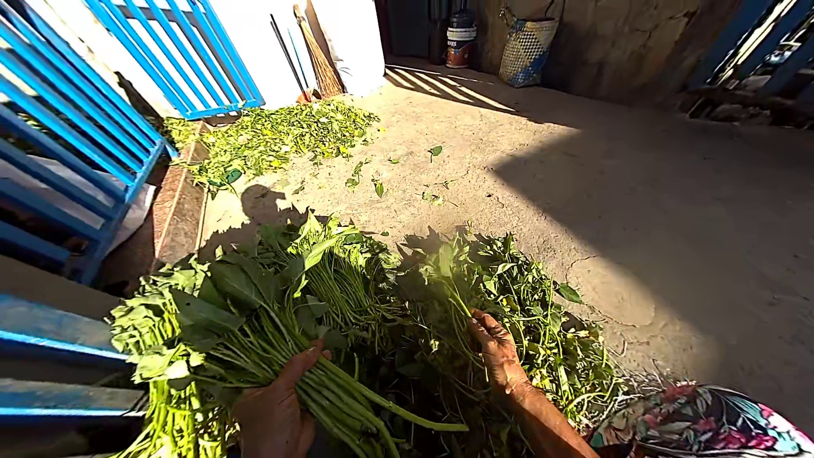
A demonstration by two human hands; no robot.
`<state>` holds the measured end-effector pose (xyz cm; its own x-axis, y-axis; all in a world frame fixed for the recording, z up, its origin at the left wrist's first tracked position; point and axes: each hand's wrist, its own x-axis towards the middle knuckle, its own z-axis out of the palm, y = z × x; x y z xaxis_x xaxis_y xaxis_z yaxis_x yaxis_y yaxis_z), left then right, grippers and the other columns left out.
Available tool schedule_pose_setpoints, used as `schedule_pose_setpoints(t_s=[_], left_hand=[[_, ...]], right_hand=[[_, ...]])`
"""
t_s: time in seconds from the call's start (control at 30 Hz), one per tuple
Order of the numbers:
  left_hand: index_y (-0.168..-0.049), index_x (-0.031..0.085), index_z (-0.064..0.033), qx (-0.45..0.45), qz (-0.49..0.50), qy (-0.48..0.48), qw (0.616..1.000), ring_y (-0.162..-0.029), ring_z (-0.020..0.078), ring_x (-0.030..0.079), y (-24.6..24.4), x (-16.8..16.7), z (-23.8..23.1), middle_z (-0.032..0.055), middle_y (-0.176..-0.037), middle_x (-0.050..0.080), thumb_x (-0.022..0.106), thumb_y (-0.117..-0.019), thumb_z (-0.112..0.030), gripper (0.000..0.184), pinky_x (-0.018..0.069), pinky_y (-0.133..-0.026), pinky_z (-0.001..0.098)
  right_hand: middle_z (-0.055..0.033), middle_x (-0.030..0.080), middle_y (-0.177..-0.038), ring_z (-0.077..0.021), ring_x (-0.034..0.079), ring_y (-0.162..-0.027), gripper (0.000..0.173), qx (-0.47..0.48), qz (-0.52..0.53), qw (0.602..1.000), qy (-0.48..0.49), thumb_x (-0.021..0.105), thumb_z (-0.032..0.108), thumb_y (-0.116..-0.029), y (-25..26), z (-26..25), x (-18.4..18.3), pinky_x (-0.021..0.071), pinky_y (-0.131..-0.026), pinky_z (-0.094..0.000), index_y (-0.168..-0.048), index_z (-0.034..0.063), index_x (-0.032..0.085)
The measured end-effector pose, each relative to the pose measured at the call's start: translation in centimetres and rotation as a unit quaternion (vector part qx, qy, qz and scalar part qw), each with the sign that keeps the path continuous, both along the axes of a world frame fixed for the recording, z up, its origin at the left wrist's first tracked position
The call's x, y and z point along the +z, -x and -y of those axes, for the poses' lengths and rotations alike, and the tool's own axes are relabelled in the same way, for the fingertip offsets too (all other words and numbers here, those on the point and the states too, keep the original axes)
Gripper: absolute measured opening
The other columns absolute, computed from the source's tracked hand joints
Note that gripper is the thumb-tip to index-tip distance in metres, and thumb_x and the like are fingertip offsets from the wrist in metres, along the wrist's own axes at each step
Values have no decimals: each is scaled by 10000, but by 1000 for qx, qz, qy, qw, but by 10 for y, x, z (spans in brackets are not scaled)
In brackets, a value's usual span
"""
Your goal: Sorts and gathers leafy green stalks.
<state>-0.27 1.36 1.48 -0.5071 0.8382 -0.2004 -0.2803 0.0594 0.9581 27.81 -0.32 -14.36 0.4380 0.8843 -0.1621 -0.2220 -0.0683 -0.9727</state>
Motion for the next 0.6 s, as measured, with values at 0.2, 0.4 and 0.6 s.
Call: schedule_pose_setpoints(t_s=[0.2, 0.4, 0.6], left_hand=[[-1133, 564, 120, -17, -3, -9, 1000, -690, 323, 733, -2, -9, 2, 236, -853, 717, 737, -764, 180, 412, 650, -631, 452], [-1082, 600, 138, -73, -24, -18, 997, -721, 339, 733, -7, -15, 6, 252, -854, 718, 795, -704, 169, 426, 650, -675, 460], [-1107, 589, 101, -74, -33, -48, 996, -800, 261, 739, -7, -14, 8, 199, -907, 722, 788, -626, 195, 528, 652, -713, 416]], right_hand=[[-125, 739, -1009, -182, 703, -908, 256, 80, -59, 990, -97, 617, 21, -970, 46, 36, 28, 590, -838, -322, -1208, -40, 688], [-88, 714, -1058, -140, 701, -930, 264, 165, 115, 966, -163, 630, 71, -988, 98, 63, 40, 611, -809, -299, -1234, 37, 718], [-85, 717, -1010, -213, 689, -964, 288, 177, 350, 899, -195, 593, 128, -1001, 108, 74, 56, 590, -837, -388, -1237, 170, 753]])
